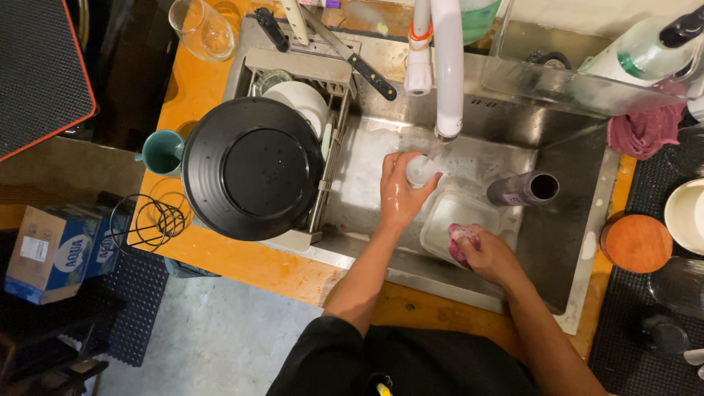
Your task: The person scrubs a small white plastic part with a pink cloth under running water, then uses a knife to scrape residue from the part's opening. After rinsing, the person moves to the espresso machine, picks up a metal pitcher, and returns to the sink to place the pitcher in the sink.
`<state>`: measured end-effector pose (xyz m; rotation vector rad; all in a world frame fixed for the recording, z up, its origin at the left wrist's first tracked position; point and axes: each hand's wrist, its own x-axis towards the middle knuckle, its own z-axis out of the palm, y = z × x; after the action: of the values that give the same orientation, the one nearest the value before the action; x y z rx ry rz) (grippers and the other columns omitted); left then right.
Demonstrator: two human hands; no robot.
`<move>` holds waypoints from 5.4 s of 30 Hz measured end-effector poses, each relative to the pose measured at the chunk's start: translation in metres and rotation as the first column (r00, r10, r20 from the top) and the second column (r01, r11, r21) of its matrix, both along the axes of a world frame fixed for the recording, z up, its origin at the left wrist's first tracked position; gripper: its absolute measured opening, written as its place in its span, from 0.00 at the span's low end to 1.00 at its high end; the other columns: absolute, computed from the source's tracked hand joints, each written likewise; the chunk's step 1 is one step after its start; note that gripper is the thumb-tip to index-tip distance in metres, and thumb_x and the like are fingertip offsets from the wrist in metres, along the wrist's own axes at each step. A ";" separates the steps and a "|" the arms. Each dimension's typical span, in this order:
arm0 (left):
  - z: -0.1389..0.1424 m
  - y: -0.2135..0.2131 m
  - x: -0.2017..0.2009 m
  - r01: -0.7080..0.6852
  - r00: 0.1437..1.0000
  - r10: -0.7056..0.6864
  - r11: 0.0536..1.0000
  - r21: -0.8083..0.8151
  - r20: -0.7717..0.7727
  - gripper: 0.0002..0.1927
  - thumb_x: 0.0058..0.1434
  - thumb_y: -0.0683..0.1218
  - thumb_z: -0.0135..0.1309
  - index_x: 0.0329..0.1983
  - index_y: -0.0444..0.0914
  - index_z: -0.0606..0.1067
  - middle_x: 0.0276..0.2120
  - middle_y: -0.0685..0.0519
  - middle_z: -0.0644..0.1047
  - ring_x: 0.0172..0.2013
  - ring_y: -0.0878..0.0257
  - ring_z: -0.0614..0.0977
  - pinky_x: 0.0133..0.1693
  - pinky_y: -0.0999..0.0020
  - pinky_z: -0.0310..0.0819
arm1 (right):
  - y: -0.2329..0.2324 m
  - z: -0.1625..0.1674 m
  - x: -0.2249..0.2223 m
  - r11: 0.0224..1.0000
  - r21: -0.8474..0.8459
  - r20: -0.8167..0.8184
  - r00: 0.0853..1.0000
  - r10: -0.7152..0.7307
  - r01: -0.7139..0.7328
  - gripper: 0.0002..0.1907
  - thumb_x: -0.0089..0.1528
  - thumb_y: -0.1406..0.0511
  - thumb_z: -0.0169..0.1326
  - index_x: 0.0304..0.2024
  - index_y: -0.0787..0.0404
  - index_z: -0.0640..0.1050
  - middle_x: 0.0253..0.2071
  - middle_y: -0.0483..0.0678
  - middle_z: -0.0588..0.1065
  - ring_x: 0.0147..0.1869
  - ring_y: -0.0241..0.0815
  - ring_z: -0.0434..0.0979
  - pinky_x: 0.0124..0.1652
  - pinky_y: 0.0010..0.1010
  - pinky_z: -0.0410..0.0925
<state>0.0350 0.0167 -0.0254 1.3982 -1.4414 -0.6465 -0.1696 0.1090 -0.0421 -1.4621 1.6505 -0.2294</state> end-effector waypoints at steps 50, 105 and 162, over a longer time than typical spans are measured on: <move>-0.039 -0.018 0.011 0.074 0.995 -0.046 0.930 0.361 -0.086 0.28 0.54 0.57 0.66 0.53 0.39 0.73 0.46 0.44 0.81 0.48 0.49 0.83 0.50 0.59 0.76 | -0.012 -0.011 -0.011 0.992 -0.055 0.128 0.986 -0.106 0.114 0.26 0.67 0.52 0.43 0.64 0.52 0.73 0.49 0.58 0.81 0.54 0.54 0.82 0.56 0.41 0.70; -0.068 0.003 0.022 0.287 0.812 -0.573 0.553 0.782 0.107 0.33 0.59 0.60 0.58 0.62 0.38 0.69 0.60 0.42 0.73 0.60 0.47 0.75 0.60 0.54 0.68 | -0.089 0.104 -0.085 0.673 -0.648 0.410 0.908 -0.087 0.357 0.30 0.77 0.51 0.44 0.25 0.63 0.70 0.23 0.48 0.71 0.26 0.37 0.68 0.34 0.28 0.63; -0.067 -0.030 0.020 0.669 0.178 0.286 0.667 0.329 -0.942 0.21 0.72 0.57 0.37 0.54 0.40 0.70 0.41 0.52 0.78 0.32 0.61 0.77 0.35 0.67 0.71 | -0.166 0.049 0.062 0.983 -0.063 0.390 0.903 0.183 -0.172 0.15 0.67 0.61 0.46 0.43 0.65 0.80 0.33 0.49 0.80 0.35 0.37 0.78 0.37 0.30 0.72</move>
<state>0.0547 -0.0130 -0.0925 0.7947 -0.1699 -2.0746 -0.1072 -0.0567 0.0071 -1.4645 1.1860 -0.4171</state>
